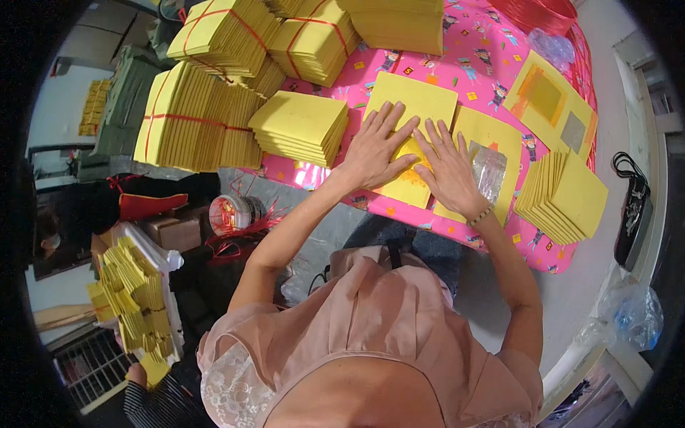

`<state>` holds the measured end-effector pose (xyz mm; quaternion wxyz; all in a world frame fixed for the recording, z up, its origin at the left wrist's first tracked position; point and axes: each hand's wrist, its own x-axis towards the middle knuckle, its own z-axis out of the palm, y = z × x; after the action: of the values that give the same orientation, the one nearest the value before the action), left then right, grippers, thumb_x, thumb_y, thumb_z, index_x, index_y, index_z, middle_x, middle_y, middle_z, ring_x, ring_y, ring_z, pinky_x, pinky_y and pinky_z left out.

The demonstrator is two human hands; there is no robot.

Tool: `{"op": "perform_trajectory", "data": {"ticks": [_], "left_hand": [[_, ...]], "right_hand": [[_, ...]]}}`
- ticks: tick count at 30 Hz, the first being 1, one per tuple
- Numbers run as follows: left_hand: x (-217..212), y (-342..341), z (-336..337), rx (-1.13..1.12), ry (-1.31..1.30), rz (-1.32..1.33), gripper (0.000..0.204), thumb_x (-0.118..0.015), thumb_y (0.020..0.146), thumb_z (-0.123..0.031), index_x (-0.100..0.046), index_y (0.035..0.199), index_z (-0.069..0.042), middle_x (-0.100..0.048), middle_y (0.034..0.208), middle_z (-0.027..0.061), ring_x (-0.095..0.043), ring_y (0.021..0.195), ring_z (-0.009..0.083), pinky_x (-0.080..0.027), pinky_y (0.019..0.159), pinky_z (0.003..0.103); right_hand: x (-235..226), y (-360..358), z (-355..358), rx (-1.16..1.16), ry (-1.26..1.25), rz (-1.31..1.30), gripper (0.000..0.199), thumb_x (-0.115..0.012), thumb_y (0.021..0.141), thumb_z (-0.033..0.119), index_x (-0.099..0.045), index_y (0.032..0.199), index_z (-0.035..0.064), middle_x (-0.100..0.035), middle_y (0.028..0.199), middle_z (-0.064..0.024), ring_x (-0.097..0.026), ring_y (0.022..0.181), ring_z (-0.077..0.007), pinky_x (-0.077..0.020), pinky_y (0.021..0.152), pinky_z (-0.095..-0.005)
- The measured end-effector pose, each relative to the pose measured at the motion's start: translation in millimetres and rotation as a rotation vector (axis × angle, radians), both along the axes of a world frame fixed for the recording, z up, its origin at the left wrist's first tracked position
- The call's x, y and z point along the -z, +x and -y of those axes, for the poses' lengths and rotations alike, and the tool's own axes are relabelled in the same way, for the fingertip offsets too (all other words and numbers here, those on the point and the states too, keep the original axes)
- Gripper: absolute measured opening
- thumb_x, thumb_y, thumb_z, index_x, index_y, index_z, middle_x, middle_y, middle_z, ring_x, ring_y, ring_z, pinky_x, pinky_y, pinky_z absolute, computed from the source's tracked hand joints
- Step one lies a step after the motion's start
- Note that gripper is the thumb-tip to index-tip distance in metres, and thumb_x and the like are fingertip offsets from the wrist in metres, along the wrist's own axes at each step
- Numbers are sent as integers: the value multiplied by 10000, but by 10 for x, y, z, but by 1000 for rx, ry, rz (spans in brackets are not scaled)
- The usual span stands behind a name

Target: Bundle and sort stacks of yellow Joss paper or similar paper products using red ties and folding.

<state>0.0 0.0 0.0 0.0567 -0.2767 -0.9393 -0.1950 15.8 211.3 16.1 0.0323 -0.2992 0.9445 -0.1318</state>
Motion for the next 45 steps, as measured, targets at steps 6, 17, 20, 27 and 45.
{"op": "perform_trajectory", "data": {"ticks": [6, 17, 20, 27, 45], "left_hand": [[26, 101, 186, -80, -29, -28, 727, -473, 905, -560, -325, 1472, -129, -239, 1502, 270, -199, 1412, 418, -197, 1146, 480], [-43, 182, 2, -152, 5, -218, 652, -584, 875, -457, -448, 1354, -38, -331, 1443, 265, -256, 1373, 413, -222, 1117, 499], [-151, 318, -150, -156, 341, -73, 533, -651, 855, -316, -493, 1250, 6, -476, 1284, 254, -461, 1190, 388, -367, 1000, 498], [-36, 193, -303, -482, 1409, 798, 467, -627, 925, -261, -443, 1205, 65, -577, 1001, 115, -640, 825, 178, -545, 769, 310], [-667, 204, 57, -460, 1586, 494, 234, -595, 897, -90, -541, 1081, 44, -677, 948, 92, -659, 757, 129, -562, 636, 271]], "right_hand": [[3, 46, 102, 9, 33, -33, 577, -415, 978, 377, -274, 1493, 158, -184, 1566, -109, -120, 1454, -295, -112, 1155, -538], [-79, -115, 89, 3, -51, -225, 440, -574, 915, 246, -504, 1325, 104, -497, 1362, -108, -437, 1280, -272, -288, 1071, -494], [-78, -252, 82, 15, -84, -282, 346, -638, 862, 206, -596, 1172, 59, -604, 1194, -104, -561, 1109, -264, -404, 961, -414], [35, -425, 37, -120, -169, -528, 222, -656, 850, 174, -649, 1031, 45, -679, 982, -89, -653, 889, -214, -499, 804, -333], [-779, -623, 497, 138, -605, -44, 363, -589, 933, 235, -577, 1228, 23, -633, 1163, -146, -592, 1111, -271, -452, 939, -371]]}}
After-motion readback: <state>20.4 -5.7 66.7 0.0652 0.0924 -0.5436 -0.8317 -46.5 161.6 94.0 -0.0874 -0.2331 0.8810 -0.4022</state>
